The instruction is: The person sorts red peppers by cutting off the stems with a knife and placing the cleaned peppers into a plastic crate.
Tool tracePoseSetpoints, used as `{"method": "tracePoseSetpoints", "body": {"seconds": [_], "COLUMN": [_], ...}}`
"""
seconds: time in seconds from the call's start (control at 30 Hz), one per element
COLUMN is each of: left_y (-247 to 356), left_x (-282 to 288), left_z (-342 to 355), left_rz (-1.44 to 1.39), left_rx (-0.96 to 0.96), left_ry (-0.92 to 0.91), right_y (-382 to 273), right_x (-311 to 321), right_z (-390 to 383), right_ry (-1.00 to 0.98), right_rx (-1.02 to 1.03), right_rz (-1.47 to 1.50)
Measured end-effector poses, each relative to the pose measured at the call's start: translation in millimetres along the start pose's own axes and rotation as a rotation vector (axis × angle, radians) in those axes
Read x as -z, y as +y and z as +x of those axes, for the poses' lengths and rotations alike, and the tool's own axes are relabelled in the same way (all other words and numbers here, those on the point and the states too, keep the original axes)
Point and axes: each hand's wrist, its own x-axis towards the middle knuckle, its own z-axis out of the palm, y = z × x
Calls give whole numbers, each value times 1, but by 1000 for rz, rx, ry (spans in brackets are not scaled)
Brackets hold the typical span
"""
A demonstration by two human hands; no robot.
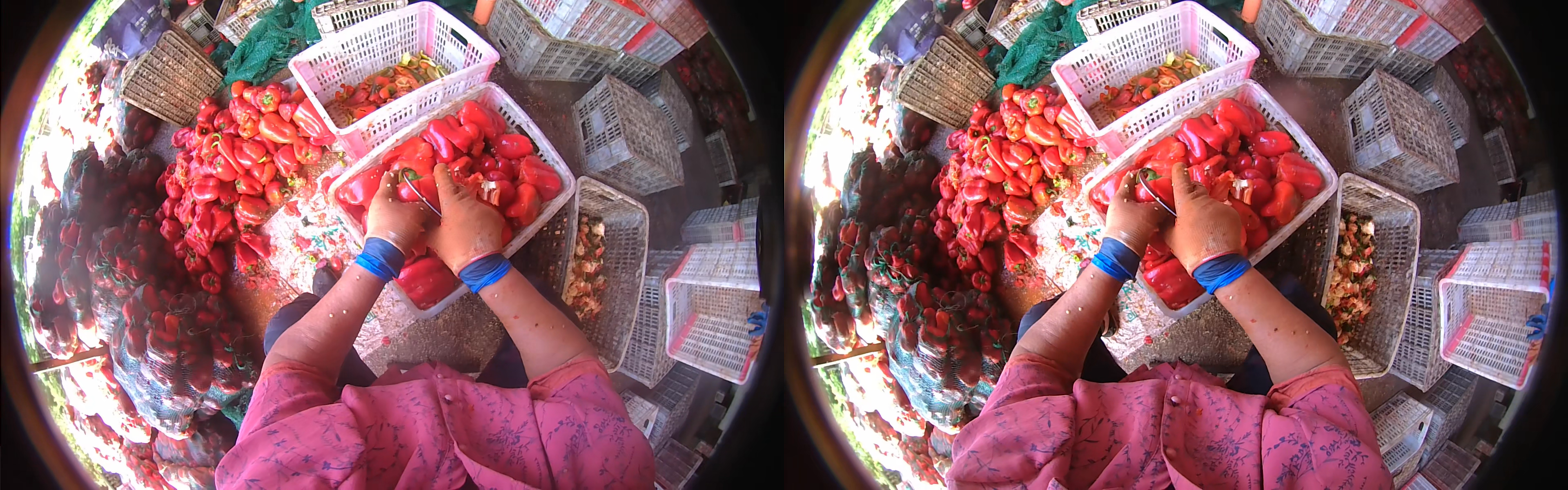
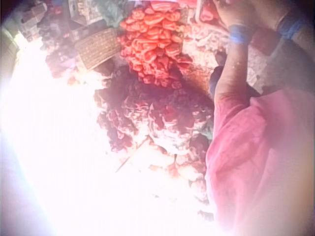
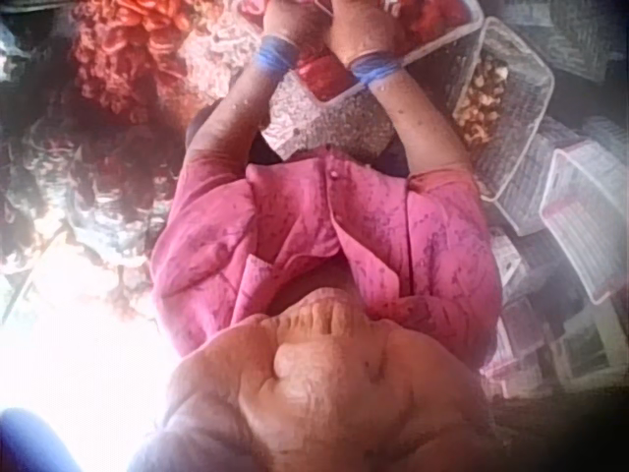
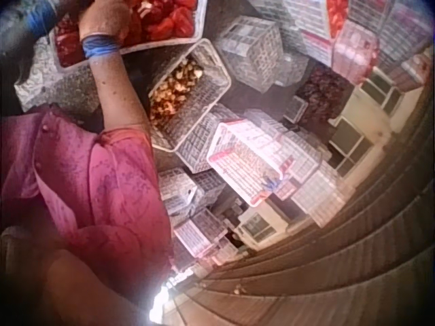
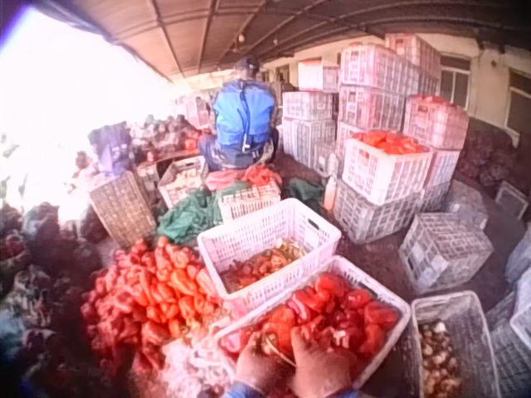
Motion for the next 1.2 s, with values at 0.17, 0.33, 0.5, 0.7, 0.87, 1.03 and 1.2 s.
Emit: {"method": "tracePoseSetpoints", "body": {"seconds": [0.17,0.33,0.5,0.7,0.87,1.03,1.2], "left_y": [-1,27,37,38,20,17,28], "left_x": [-8,-11,-1,2,-13,-17,-24], "left_z": [-6,-26,-36,-18,-15,-30,-45], "left_rz": [-33,-17,-93,-243,-83,569,471], "left_rx": [-68,-241,-456,-353,-472,-808,-715], "left_ry": [95,125,0,94,214,270,165], "right_y": [8,30,55,58,36,31,36], "right_x": [-4,-9,12,0,20,0,26], "right_z": [8,19,35,35,20,16,9], "right_ry": [51,164,-276,146,72,-104,-225], "right_rx": [-17,4,-338,-43,-263,-37,-191], "right_rz": [100,482,984,664,1107,1330,1319]}}
